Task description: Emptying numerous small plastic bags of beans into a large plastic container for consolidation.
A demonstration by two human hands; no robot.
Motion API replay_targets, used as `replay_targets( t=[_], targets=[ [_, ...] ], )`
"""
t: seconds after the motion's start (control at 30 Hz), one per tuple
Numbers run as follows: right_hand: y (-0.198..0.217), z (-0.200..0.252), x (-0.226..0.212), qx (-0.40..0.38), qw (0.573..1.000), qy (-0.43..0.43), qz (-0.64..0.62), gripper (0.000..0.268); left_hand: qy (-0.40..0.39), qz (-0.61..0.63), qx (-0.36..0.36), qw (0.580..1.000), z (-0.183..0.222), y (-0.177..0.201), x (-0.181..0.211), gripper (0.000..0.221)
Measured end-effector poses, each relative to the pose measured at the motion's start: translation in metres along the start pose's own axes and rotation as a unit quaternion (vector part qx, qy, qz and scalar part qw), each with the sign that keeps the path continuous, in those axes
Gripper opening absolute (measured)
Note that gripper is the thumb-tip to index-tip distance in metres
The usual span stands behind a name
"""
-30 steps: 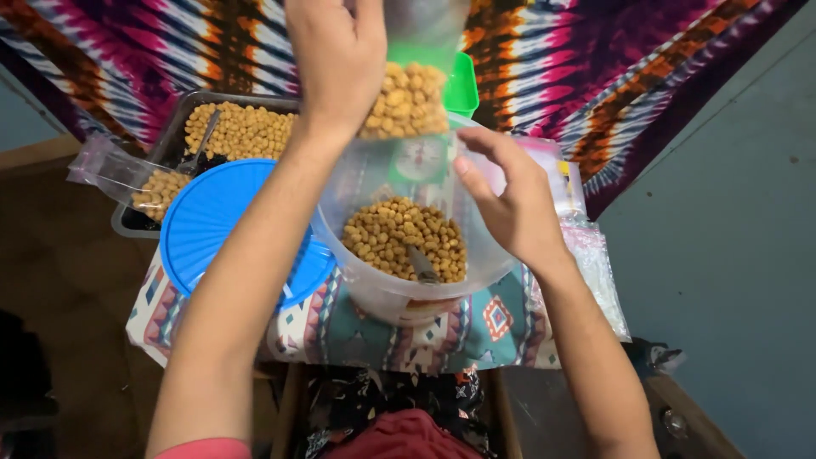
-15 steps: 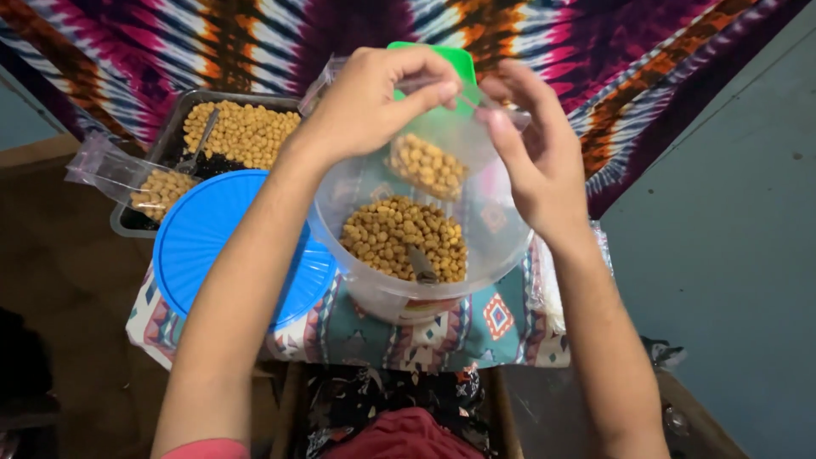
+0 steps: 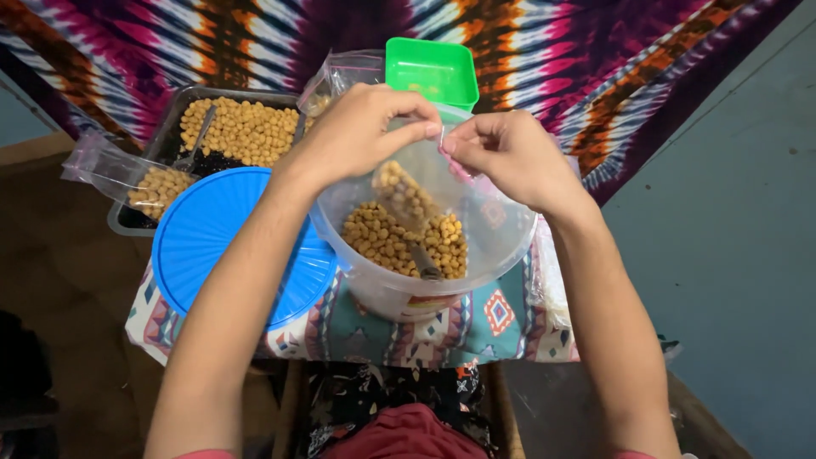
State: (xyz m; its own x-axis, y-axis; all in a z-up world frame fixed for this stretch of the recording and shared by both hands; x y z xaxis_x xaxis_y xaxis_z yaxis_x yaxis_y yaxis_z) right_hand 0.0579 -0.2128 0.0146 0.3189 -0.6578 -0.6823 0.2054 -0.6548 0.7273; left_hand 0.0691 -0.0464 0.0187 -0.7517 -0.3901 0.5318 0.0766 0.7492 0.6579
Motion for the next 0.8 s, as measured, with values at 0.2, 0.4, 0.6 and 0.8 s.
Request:
replay_targets(
  t=[0.2,0.4,0.6,0.8],
  targets=[
    [-0.019,-0.018,0.031,0.009,0.989,0.005,-0.147,0.020,-0.001,-0.066,0.145,0.987,0.013,0.000,-0.020,0.050],
    [-0.033,-0.021,0.046,0.055,0.978,-0.011,-0.199,0.011,0.267,0.193,-0.038,0.943,0.015,-0.026,-0.035,0.056],
    [-0.040,-0.014,0.048,0.001,0.971,0.041,-0.237,0.013,0.289,0.226,-0.067,0.928,0.010,-0.038,-0.045,0.033],
    [-0.048,-0.022,0.061,-0.026,0.961,0.067,-0.266,0.014,0.316,0.245,-0.090,0.912,0.016,-0.042,-0.045,0.040]
  ],
)
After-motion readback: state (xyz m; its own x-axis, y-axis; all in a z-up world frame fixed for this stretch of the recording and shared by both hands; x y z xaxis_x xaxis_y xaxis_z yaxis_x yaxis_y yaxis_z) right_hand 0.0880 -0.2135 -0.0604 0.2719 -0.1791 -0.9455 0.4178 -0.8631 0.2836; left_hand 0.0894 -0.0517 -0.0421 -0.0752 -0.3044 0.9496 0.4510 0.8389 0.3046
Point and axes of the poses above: each hand's wrist, its own z-axis away from the middle knuckle, its own y-axis out of the back of the hand, x = y × z, the point moved 6 cm from there along -z, towards the middle knuckle, and after that the axes turned 7 degrees about z, right-handed, at the moved point
